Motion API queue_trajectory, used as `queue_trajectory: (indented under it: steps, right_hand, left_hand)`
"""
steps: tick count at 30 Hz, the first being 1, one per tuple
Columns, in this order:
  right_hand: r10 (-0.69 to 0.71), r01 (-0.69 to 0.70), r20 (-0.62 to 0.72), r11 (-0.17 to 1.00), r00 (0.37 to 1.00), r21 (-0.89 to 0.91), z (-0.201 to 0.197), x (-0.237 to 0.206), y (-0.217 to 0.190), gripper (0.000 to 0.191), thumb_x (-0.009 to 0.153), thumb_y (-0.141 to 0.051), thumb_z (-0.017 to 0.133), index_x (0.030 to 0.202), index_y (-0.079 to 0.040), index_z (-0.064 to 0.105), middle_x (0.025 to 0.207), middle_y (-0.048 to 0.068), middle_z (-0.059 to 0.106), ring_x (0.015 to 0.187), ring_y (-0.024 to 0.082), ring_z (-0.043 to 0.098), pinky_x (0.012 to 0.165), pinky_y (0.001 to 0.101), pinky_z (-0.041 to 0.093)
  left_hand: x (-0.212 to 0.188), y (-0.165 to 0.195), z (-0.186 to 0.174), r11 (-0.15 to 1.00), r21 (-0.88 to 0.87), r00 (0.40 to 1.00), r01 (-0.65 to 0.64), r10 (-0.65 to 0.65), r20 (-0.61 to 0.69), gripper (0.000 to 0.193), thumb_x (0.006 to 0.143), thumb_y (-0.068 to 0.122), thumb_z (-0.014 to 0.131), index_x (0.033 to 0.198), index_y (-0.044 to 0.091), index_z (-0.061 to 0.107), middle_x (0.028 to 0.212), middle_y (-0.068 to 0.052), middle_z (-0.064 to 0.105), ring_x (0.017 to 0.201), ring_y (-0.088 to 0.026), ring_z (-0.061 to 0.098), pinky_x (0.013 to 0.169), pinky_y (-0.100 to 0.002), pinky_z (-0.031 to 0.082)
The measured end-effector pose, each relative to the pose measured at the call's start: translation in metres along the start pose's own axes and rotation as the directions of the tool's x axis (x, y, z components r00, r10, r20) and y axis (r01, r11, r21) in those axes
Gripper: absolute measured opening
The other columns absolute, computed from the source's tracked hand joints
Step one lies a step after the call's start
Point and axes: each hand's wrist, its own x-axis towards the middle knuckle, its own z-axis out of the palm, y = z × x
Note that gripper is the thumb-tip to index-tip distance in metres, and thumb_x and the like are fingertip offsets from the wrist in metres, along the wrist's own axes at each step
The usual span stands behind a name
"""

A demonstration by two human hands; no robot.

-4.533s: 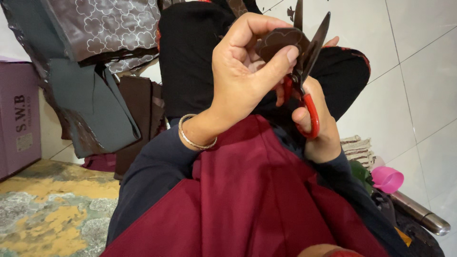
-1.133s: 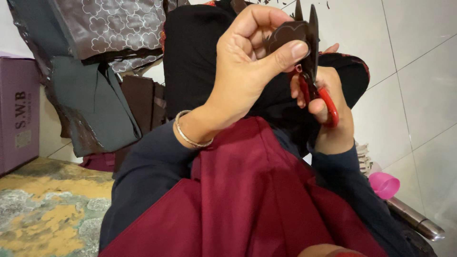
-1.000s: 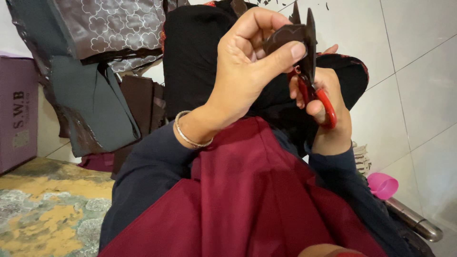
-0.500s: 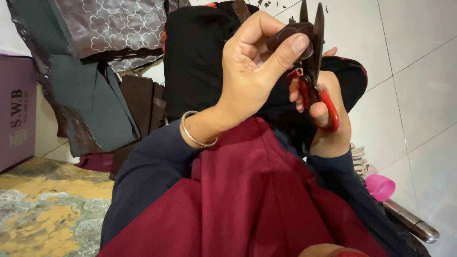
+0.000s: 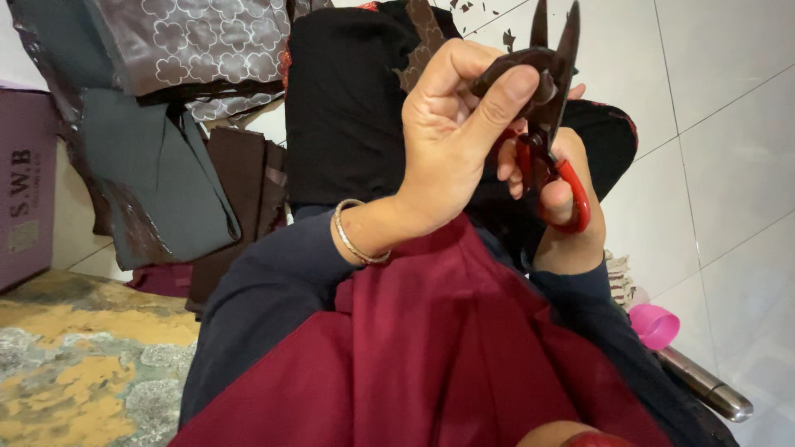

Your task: The person uses red-handled scissors to cut a brown patterned fabric into small shapes. They hold the fabric with the left hand and cut with the right, repeatedly trimming the edges to refine the shape.

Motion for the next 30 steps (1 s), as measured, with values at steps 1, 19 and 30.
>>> queue_trajectory:
  steps: [1, 19, 30]
  right_hand:
    - [-0.003, 0.003, -0.022, 1.000, 1.000, 0.016, 0.002, 0.000, -0.002, 0.115, 0.067, -0.097, 0.064, 0.124, 0.002, 0.059, 0.088, 0.004, 0.058, 0.075, 0.010, 0.052, 0.065, 0.0224, 0.042]
    - [0.025, -0.034, 0.121, 0.997, 0.992, 0.070, 0.009, 0.015, 0.003, 0.100, 0.075, -0.095, 0.058, 0.099, 0.001, 0.061, 0.082, 0.002, 0.055, 0.069, 0.010, 0.050, 0.063, 0.0227, 0.040]
    - [-0.065, 0.048, 0.159, 0.993, 0.985, 0.107, 0.013, 0.028, 0.036, 0.086, 0.082, -0.091, 0.054, 0.085, -0.005, 0.055, 0.069, 0.000, 0.052, 0.058, 0.009, 0.049, 0.054, 0.0212, 0.038]
  left_hand:
    - [-0.001, 0.001, 0.000, 1.000, -0.003, 1.000, 0.013, -0.013, -0.009, 0.019, 0.113, 0.017, 0.065, 0.104, 0.003, 0.057, 0.095, -0.015, 0.072, 0.061, -0.007, 0.063, 0.055, -0.022, 0.052]
    - [0.000, -0.002, 0.001, 0.976, -0.102, 0.940, 0.194, -0.215, -0.264, 0.024, 0.104, 0.026, 0.067, 0.100, 0.008, 0.053, 0.077, -0.005, 0.062, 0.045, -0.007, 0.049, 0.037, -0.023, 0.038]
    - [-0.001, -0.025, -0.018, 0.995, -0.041, 0.950, 0.090, -0.098, -0.296, 0.026, 0.109, 0.024, 0.069, 0.097, 0.005, 0.055, 0.077, -0.003, 0.062, 0.051, -0.004, 0.049, 0.045, -0.021, 0.038]
